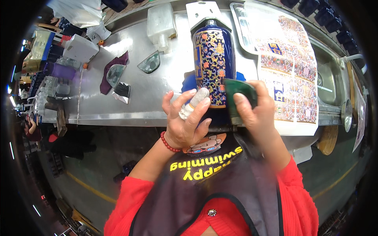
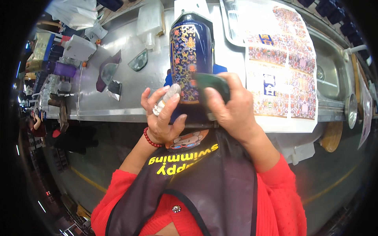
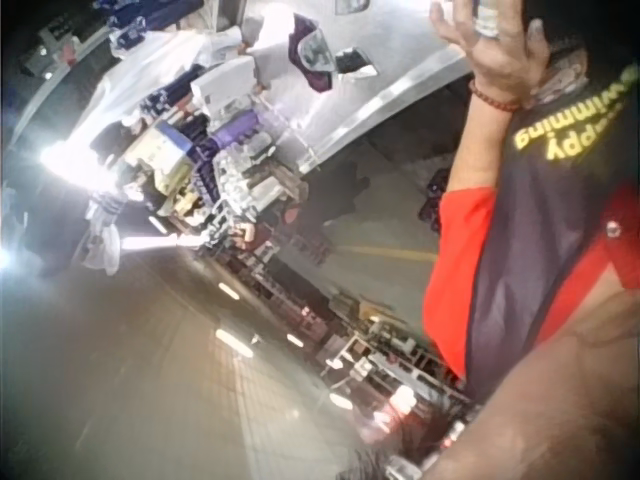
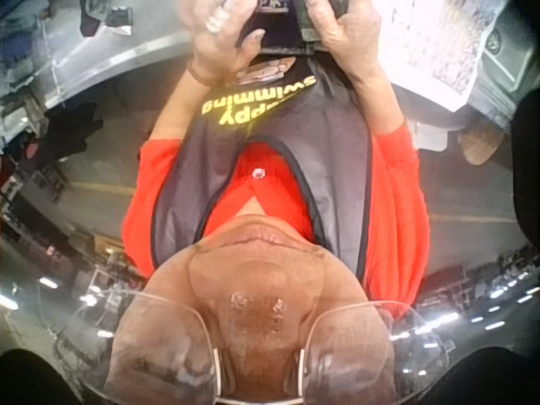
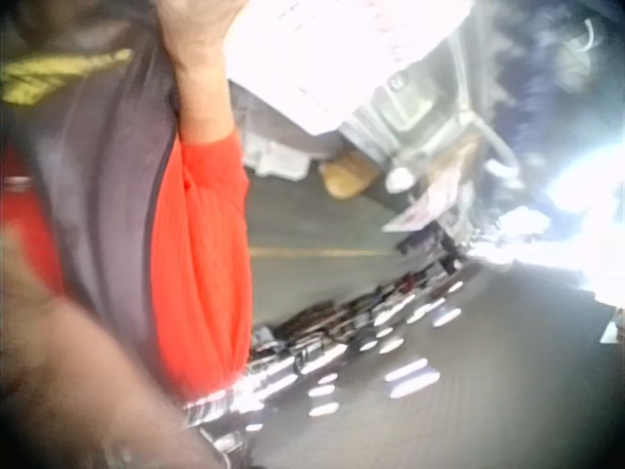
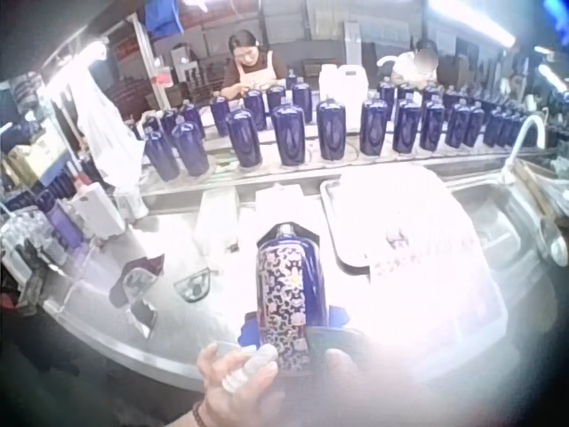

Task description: The person applies decorative stickers to a dark blue cylindrical container, smoothing each sticker with a green tool and rotating the container to access different sides. The person then retrieves another container and continues applying stickers.

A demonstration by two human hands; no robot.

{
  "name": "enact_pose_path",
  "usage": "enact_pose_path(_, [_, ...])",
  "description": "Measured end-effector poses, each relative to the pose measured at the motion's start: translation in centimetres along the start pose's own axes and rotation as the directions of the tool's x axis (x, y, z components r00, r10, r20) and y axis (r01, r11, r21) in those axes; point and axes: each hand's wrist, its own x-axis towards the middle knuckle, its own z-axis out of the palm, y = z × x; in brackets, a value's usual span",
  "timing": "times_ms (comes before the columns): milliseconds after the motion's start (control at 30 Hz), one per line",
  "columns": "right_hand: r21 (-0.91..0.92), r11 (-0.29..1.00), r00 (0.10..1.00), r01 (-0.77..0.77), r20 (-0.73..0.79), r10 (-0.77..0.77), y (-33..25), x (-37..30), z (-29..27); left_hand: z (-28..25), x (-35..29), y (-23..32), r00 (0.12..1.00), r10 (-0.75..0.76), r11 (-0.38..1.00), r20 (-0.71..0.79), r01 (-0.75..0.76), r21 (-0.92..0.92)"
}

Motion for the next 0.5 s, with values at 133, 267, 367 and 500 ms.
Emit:
enact_pose_path(133, [0.148,0.987,0.993,-0.069,-0.083,0.082,1.4,-0.2,0.0,-0.6,0.3,0.0,0.997,0.037,0.998,0.07,-0.04,0.041])
enact_pose_path(267, [0.254,0.967,0.999,-0.04,-0.009,0.043,1.6,-0.2,0.1,-1.1,1.7,0.4,0.989,0.051,0.992,0.142,-0.067,0.11])
enact_pose_path(367, [0.231,0.968,0.992,-0.097,-0.055,0.112,1.9,0.3,0.1,-1.4,3.1,0.6,0.97,0.066,0.98,0.233,-0.107,0.168])
enact_pose_path(500, [0.219,0.969,0.983,-0.111,-0.122,0.14,2.9,0.5,-0.4,-1.0,5.1,0.4,0.956,0.161,0.962,0.245,-0.208,0.176])
